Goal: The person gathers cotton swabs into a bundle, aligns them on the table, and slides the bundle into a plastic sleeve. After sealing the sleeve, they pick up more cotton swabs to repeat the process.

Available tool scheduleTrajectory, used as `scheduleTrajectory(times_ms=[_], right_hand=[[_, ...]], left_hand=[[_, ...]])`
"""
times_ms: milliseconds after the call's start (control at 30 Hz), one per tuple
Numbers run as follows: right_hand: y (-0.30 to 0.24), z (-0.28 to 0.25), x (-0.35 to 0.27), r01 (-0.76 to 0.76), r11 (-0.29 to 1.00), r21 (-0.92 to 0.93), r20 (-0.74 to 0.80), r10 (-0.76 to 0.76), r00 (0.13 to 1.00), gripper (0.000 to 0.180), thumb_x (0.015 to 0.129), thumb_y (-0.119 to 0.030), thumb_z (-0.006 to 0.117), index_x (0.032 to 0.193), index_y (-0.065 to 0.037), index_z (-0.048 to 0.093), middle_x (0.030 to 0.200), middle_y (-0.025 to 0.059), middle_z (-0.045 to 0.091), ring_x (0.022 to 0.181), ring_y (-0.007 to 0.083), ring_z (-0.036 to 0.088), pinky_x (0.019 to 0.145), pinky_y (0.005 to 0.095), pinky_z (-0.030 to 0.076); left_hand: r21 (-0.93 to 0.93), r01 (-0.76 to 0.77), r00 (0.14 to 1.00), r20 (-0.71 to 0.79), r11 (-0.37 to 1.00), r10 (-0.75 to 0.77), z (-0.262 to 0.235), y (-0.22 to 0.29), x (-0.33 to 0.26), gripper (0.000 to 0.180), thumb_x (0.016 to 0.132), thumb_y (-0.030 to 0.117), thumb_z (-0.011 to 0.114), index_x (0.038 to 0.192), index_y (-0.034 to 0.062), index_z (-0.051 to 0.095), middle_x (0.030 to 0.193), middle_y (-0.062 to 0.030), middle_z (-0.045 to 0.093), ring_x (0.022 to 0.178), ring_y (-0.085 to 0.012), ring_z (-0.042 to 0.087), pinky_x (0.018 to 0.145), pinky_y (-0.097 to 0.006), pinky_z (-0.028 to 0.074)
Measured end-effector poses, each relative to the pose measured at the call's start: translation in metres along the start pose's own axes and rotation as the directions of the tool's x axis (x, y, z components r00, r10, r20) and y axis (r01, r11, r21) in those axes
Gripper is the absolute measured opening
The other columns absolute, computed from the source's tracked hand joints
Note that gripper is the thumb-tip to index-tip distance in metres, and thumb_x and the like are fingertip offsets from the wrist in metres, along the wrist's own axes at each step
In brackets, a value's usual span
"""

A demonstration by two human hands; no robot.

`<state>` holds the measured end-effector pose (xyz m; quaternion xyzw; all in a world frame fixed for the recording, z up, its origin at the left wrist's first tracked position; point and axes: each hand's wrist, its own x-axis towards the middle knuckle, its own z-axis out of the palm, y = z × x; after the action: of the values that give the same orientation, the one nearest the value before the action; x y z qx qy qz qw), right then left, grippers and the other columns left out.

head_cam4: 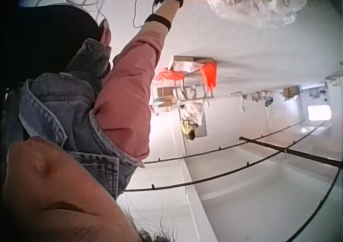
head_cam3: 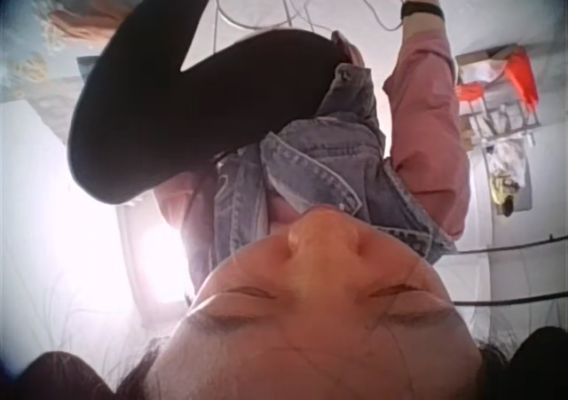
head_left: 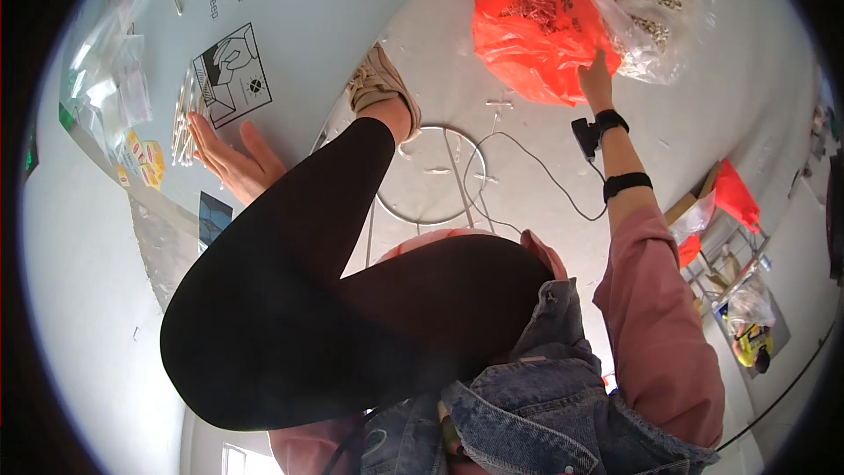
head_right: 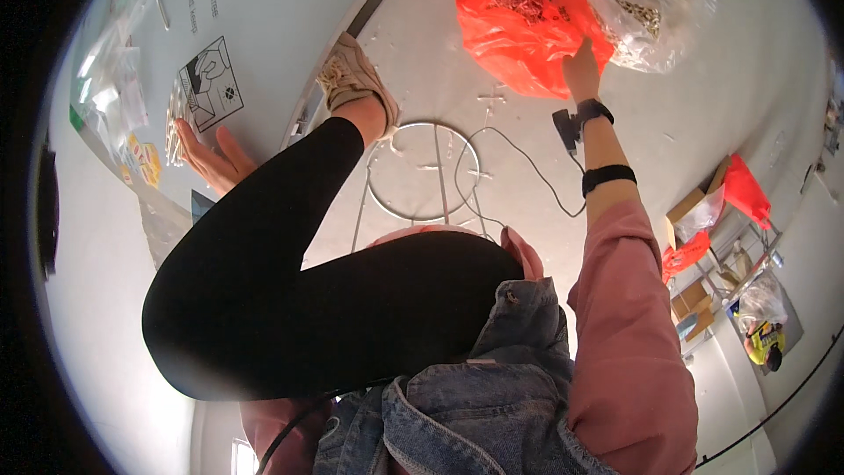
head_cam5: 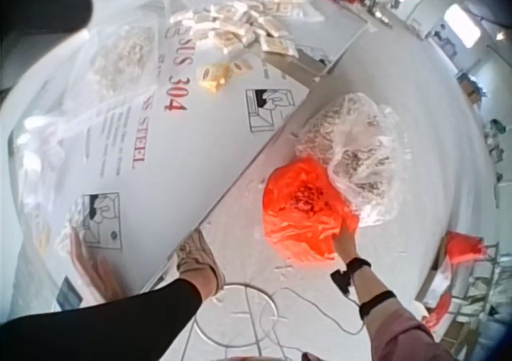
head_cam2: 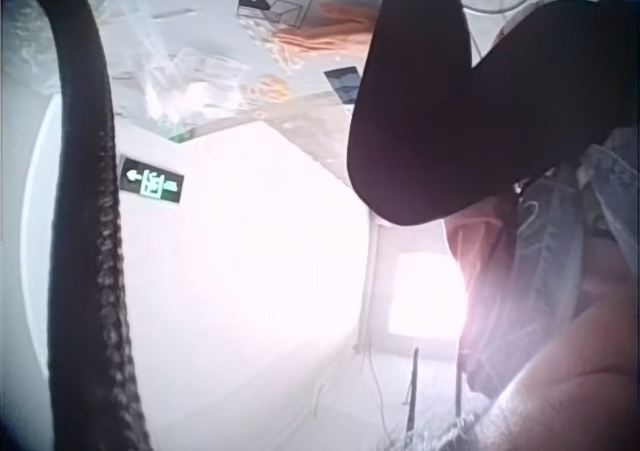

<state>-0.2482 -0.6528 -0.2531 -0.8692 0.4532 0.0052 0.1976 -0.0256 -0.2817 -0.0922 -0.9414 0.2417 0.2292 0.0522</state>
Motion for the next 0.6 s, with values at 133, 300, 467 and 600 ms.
scheduleTrajectory(times_ms=[133, 300, 467, 600], right_hand=[[-0.033, 0.03, -0.047, 0.122, 0.961, 0.25, 0.308, -0.198, 0.931, 0.025, 0.091, -0.016, 0.057, 0.114, -0.006, 0.06, 0.097, 0.0181, 0.071, 0.093, 0.04, 0.067, 0.078, 0.0507, 0.053], [-0.017, 0.113, -0.105, 0.229, 0.948, 0.223, 0.45, -0.308, 0.838, 0.022, 0.091, -0.015, 0.06, 0.109, -0.004, 0.063, 0.092, 0.0143, 0.071, 0.085, 0.0267, 0.072, 0.075, 0.0404, 0.056], [-0.007, 0.169, -0.129, -0.859, 0.214, 0.466, 0.657, 0.567, 0.497, 0.023, 0.088, -0.011, 0.062, 0.111, -0.007, 0.064, 0.1, 0.0067, 0.07, 0.097, 0.0199, 0.069, 0.083, 0.0382, 0.054], [0.002, 0.193, -0.123, -0.862, -0.072, 0.503, 0.687, 0.639, 0.347, 0.028, 0.089, -0.011, 0.064, 0.117, -0.008, 0.064, 0.106, 0.0035, 0.067, 0.096, 0.0193, 0.066, 0.085, 0.0342, 0.052]], left_hand=[[-0.05, 0.051, 0.991, -0.125, 0.997, -0.057, -0.01, -0.04, -0.026, 0.072, 0.102, 0.034, 0.035, 0.155, -0.0096, 0.013, 0.162, -0.0274, 0.012, 0.152, -0.0414, 0.01, 0.124, -0.05, 0.007], [-0.159, 0.058, 0.959, -0.264, 0.986, -0.099, -0.019, -0.066, -0.034, 0.07, 0.103, 0.035, 0.034, 0.154, -0.0083, 0.016, 0.161, -0.027, 0.017, 0.151, -0.0414, 0.015, 0.123, -0.051, 0.011], [-0.221, 0.054, 0.905, -0.401, 0.974, -0.141, -0.028, -0.097, -0.029, 0.067, 0.105, 0.037, 0.034, 0.154, -0.007, 0.02, 0.16, -0.0266, 0.021, 0.15, -0.0413, 0.019, 0.123, -0.052, 0.014], [-0.282, 0.013, 0.845, -0.509, 0.959, -0.161, -0.034, -0.113, -0.021, 0.066, 0.107, 0.038, 0.034, 0.154, -0.006, 0.023, 0.159, -0.0263, 0.025, 0.149, -0.0412, 0.023, 0.122, -0.053, 0.017]])
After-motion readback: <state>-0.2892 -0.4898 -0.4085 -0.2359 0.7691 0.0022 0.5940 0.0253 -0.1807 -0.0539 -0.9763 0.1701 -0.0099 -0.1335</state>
